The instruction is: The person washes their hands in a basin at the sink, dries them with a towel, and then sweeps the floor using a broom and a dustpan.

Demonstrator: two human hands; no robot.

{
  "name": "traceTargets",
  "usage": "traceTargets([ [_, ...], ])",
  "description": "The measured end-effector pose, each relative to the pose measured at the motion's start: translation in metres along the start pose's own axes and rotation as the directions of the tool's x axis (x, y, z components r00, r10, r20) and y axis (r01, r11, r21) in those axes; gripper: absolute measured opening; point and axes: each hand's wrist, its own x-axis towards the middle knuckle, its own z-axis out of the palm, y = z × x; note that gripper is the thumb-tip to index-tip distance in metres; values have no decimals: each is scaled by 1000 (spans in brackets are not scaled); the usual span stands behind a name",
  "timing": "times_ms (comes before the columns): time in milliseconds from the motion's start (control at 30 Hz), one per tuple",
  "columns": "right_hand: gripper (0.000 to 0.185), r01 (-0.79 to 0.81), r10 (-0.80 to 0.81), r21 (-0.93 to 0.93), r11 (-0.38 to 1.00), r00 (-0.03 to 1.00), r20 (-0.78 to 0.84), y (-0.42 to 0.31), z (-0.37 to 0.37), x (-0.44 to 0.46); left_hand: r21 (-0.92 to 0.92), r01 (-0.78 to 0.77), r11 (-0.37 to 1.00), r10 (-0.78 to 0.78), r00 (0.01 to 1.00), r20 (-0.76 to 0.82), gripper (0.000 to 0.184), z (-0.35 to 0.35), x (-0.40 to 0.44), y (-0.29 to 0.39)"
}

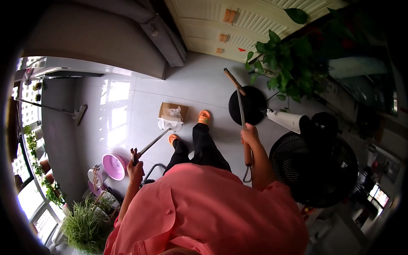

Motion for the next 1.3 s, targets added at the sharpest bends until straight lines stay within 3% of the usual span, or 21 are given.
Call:
traceTargets([
  [67, 18, 10, -4, 67, 998, 997, -78, -15, 8, -27, 10, -16, 1000, 16, 1000, 10, 28, -3, 3, -1],
  [100, 18, 43, -42, 24, 999, 997, -71, -16, 11, -24, 37, -17, 999, 17, 1000, 12, 16, -4, 7, -2],
  [167, 16, 113, -116, -61, 992, 992, -46, -13, 12, -3, 62, -12, 998, 11, 1000, 20, 12, -4, 13, -6],
  [300, 13, 30, -19, 96, 995, 993, -114, -24, 27, 50, 107, 7, 994, -9, 1000, 22, 11, -14, 20, -6],
  [400, 11, 18, 22, 317, 948, 992, -123, -25, 60, 107, 144, -24, 989, 19, 999, 39, 12, -17, 22, -9],
  [500, 14, 50, -18, 323, 945, 995, -101, -36, 105, 127, 132, -16, 991, 10, 999, 51, 11, -18, 26, -12],
  [633, 15, 134, -137, 134, 982, 990, 15, -31, 148, 120, 112, -3, 994, -5, 997, 77, 9, -22, 32, -14],
  [667, 4, 125, -129, 103, 987, 991, 29, -42, 150, 95, 106, -3, 994, -6, 997, 81, 9, -24, 35, -16],
  [733, 10, 166, -170, 39, 985, 979, 116, -30, 145, 86, 107, 3, 994, -13, 996, 94, 8, -28, 38, -16],
  [800, 30, 132, -145, 87, 987, 977, 158, -36, 129, 51, 102, 9, 995, -20, 995, 100, 8, -31, 39, -17],
  [833, 51, 134, -141, 59, 989, 978, 153, -45, 124, 32, 96, 1, 995, -11, 994, 106, 8, -33, 41, -18],
  [933, 60, 135, -132, -30, 990, 986, 102, -56, 126, 25, 101, 11, 995, -21, 995, 95, 8, -37, 39, -15],
  [967, 55, 222, -218, -35, 974, 971, 98, -59, 131, 39, 79, 41, 996, -48, 995, 92, 8, -37, 38, -16],
  [1067, 34, 243, -230, -186, 952, 969, 88, -89, 149, 85, 87, 37, 996, -46, 993, 108, 9, -39, 36, -15],
  [1167, 20, 201, -203, -169, 965, 979, 6, -105, 174, 96, 101, 46, 994, -56, 993, 103, 9, -38, 34, -14],
  [1300, 42, 227, -215, -213, 950, 973, 80, -74, 174, 88, 73, 31, 997, -37, 995, 90, 10, -34, 36, -24],
])
